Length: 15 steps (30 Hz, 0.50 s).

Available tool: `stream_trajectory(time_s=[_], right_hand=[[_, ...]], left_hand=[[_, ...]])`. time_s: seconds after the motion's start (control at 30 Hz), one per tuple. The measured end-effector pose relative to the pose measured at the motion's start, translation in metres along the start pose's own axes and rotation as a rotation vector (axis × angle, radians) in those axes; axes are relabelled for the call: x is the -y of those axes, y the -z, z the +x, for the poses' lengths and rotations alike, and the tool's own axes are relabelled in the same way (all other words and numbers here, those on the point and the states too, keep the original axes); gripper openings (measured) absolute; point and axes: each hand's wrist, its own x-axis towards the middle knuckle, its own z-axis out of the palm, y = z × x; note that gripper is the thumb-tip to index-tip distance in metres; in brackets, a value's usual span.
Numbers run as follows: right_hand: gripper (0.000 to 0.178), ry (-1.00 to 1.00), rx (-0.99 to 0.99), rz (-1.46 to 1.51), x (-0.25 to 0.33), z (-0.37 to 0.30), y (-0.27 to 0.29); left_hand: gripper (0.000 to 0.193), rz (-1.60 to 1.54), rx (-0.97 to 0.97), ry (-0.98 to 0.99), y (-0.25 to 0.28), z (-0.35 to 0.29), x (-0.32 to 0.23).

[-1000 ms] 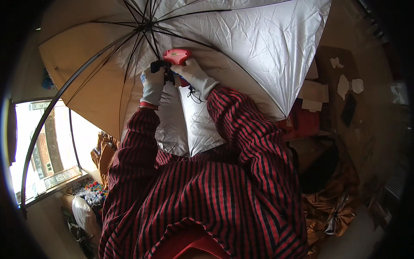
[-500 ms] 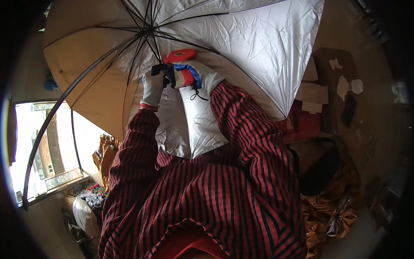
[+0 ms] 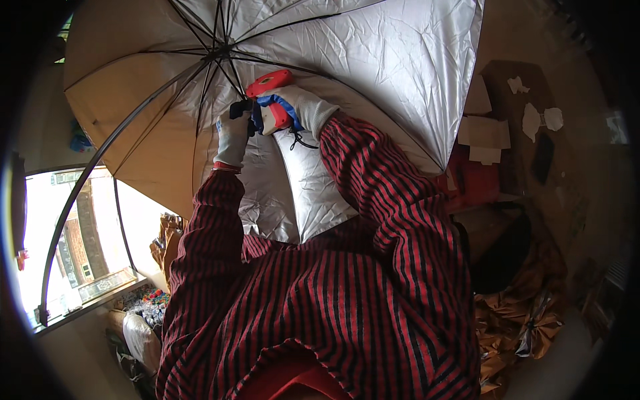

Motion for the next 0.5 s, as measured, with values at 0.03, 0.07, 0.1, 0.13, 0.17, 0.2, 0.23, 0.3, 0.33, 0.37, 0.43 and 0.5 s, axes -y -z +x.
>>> stream_trajectory(time_s=[0.03,0.07,0.1,0.13,0.17,0.2,0.23,0.3,0.33,0.37,0.43,0.5], right_hand=[[0.021,0.124,-0.011,-0.213,-0.002,0.002,0.001],[0.021,0.247,-0.021,-0.427,-0.004,0.004,0.003],[0.020,0.375,-0.030,-0.641,-0.006,0.007,0.004],[0.020,0.377,-0.029,-0.639,-0.009,0.013,0.004],[0.019,0.273,0.023,-0.311,-0.016,0.020,0.004],[0.018,0.166,0.073,0.016,-0.022,0.026,0.004],[0.017,0.057,0.122,0.341,-0.029,0.030,0.005],[0.017,-0.026,0.100,0.413,-0.020,0.031,-0.002],[0.016,-0.109,0.067,0.486,-0.012,0.028,-0.005],[0.016,-0.194,0.033,0.556,-0.009,0.028,-0.007],[0.017,-0.198,-0.035,0.397,-0.024,0.036,0.001],[0.019,-0.202,-0.182,0.080,-0.029,0.040,0.012]], left_hand=[[0.020,0.004,-0.006,0.002,0.000,-0.001,-0.001],[0.020,0.007,-0.012,0.004,-0.001,-0.003,-0.002],[0.020,0.011,-0.022,0.003,0.001,-0.004,-0.005],[0.020,0.013,-0.024,0.003,0.003,-0.004,-0.005],[0.020,0.036,-0.014,-0.020,0.003,-0.003,-0.003],[0.020,0.058,-0.004,-0.044,0.004,-0.002,-0.001],[0.020,0.081,0.006,-0.069,0.003,-0.001,0.000],[0.020,0.085,0.008,-0.074,0.008,0.000,0.004],[0.021,0.089,0.020,-0.079,0.010,0.000,0.006],[0.022,0.093,0.032,-0.084,0.011,0.000,0.008],[0.021,0.107,0.043,-0.083,0.006,0.001,0.010],[0.021,0.131,0.077,-0.080,-0.001,0.007,0.014]])
